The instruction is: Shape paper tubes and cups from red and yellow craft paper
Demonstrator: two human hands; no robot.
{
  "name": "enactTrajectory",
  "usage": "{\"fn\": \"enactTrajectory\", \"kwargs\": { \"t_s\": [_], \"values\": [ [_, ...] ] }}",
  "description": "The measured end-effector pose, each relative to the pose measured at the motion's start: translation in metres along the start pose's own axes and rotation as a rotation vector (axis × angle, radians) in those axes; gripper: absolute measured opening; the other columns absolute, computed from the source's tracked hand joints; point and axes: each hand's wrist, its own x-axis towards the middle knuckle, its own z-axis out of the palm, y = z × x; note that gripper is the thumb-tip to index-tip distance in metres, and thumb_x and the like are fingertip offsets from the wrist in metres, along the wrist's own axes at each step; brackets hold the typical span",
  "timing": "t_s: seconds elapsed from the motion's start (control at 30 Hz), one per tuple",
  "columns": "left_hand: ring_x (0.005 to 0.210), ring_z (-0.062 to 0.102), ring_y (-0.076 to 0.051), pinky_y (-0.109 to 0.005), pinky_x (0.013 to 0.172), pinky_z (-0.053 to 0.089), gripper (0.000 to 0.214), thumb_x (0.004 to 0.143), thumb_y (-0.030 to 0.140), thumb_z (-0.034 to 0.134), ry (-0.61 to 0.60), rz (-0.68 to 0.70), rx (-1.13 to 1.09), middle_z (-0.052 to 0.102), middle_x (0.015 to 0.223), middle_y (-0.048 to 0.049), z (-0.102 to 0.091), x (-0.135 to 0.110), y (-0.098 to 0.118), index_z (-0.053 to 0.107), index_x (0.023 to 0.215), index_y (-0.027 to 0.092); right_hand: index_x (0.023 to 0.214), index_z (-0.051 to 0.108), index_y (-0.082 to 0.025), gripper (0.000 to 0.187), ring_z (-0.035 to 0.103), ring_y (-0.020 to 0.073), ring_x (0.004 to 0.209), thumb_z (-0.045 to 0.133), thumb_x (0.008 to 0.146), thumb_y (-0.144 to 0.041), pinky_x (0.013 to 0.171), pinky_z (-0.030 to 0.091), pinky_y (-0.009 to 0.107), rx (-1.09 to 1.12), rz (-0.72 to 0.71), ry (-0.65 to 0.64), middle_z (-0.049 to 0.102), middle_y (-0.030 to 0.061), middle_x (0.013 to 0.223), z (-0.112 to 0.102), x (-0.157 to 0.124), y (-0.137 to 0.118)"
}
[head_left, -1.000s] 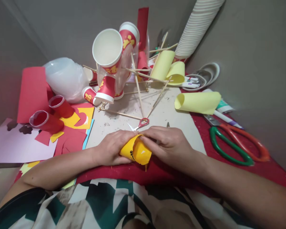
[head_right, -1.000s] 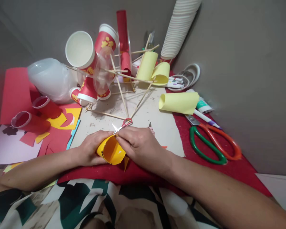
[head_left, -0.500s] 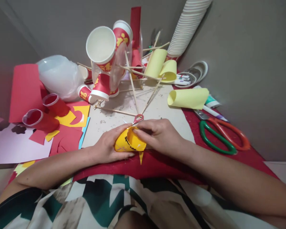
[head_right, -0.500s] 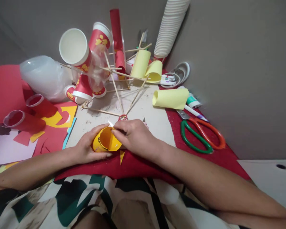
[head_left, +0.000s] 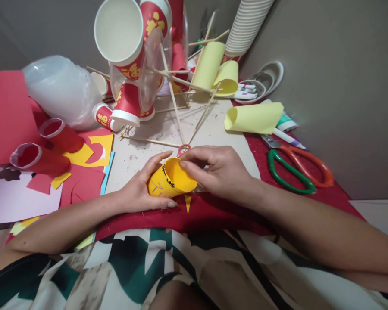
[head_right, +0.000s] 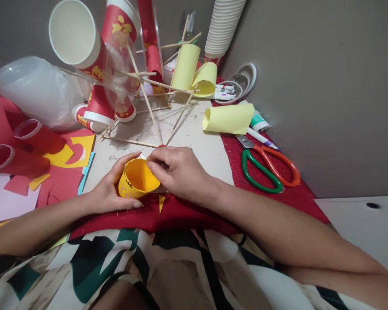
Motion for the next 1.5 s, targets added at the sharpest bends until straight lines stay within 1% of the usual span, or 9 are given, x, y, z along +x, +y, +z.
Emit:
{"fn": "enactTrajectory", "kwargs": {
  "t_s": [0.2,0.33,0.5,0.6,0.77,0.9,1.07,1.2,1.5],
  "values": [
    [0.118,0.064,-0.028,-0.04,0.101,0.055,0.073,0.075,0.04,0.087,0.046,-0.034,-0.049,0.062,0.129,-0.0112,-0.002,0.001,-0.003,0.05,0.136,0.021,0.085,0.074,-0.017,0.013,0.066,0.0123,0.064,0.061,0.089,-0.019,0.06,0.052,0.022,0.047,0.103,0.041,0.075,0.0018,0.075,-0.001,0.001,-0.003],
    [0.112,0.067,-0.027,-0.039,0.098,0.057,0.069,0.074,0.042,0.087,-0.014,-0.055,-0.06,0.065,0.125,-0.0111,-0.004,0.002,-0.001,0.056,0.131,0.018,0.112,0.074,-0.018,0.024,0.071,0.0135,0.077,0.067,0.089,-0.021,0.066,0.057,0.023,0.085,-0.054,0.061,0.078,0.0047,0.096,0.0,0.002,0.003],
    [0.11,0.068,-0.028,-0.04,0.097,0.057,0.074,0.07,0.043,0.089,-0.089,-0.102,-0.14,0.068,0.123,-0.0118,-0.004,0.0,0.0,0.059,0.132,0.017,0.09,0.076,-0.022,0.016,0.073,0.016,0.078,0.061,0.095,-0.019,0.072,0.059,0.026,0.002,-0.173,-0.002,0.078,0.0039,0.086,-0.004,-0.001,-0.002],
    [0.118,0.064,-0.03,-0.042,0.103,0.053,0.077,0.068,0.045,0.09,-0.055,-0.124,-0.218,0.064,0.129,-0.0124,-0.005,-0.002,0.0,0.058,0.132,0.018,0.083,0.074,-0.022,0.015,0.071,0.0161,0.069,0.063,0.092,-0.023,0.066,0.057,0.027,-0.012,-0.081,0.053,0.076,0.0038,0.08,-0.006,-0.003,-0.008],
    [0.111,0.063,-0.026,-0.038,0.096,0.054,0.075,0.073,0.052,0.085,0.121,-0.272,-0.459,0.062,0.121,-0.0102,-0.008,-0.001,0.001,0.052,0.134,0.023,0.076,0.076,-0.022,0.008,0.065,0.0155,0.056,0.073,0.079,-0.029,0.049,0.052,0.025,0.073,0.287,0.254,0.075,0.0031,0.071,-0.001,-0.001,-0.01],
    [0.098,0.065,-0.019,-0.03,0.086,0.052,0.063,0.075,0.055,0.084,0.185,-0.362,-0.639,0.064,0.11,-0.0063,-0.007,0.0,0.003,0.056,0.122,0.022,0.076,0.078,-0.02,0.02,0.066,0.0179,0.056,0.079,0.07,-0.039,0.049,0.056,0.027,0.199,0.472,0.233,0.076,0.0057,0.071,0.003,0.003,-0.007],
    [0.083,0.064,-0.014,-0.025,0.077,0.05,0.055,0.079,0.06,0.078,0.197,-0.419,-0.701,0.066,0.099,-0.0043,-0.008,0.0,0.003,0.059,0.11,0.019,0.089,0.08,-0.02,0.033,0.071,0.0201,0.062,0.08,0.07,-0.046,0.054,0.059,0.03,0.191,0.429,0.178,0.078,0.0082,0.08,0.005,0.002,0.002],
    [0.08,0.062,-0.014,-0.023,0.072,0.048,0.052,0.077,0.059,0.08,0.164,-0.456,-0.754,0.066,0.094,-0.004,-0.007,0.001,0.001,0.064,0.103,0.017,0.073,0.078,-0.022,0.025,0.069,0.0206,0.058,0.074,0.074,-0.046,0.049,0.053,0.029,0.063,0.387,0.203,0.077,0.0072,0.071,0.003,0.0,0.004],
    [0.073,0.06,-0.014,-0.024,0.066,0.046,0.05,0.07,0.057,0.083,0.203,-0.503,-0.902,0.065,0.084,-0.0018,-0.004,0.007,-0.005,0.063,0.09,0.016,0.074,0.072,-0.02,0.017,0.059,0.0127,0.046,0.067,0.085,-0.033,0.044,0.045,0.025,-0.109,0.096,0.114,0.076,0.0049,0.073,0.002,-0.003,-0.001]
  ]
}}
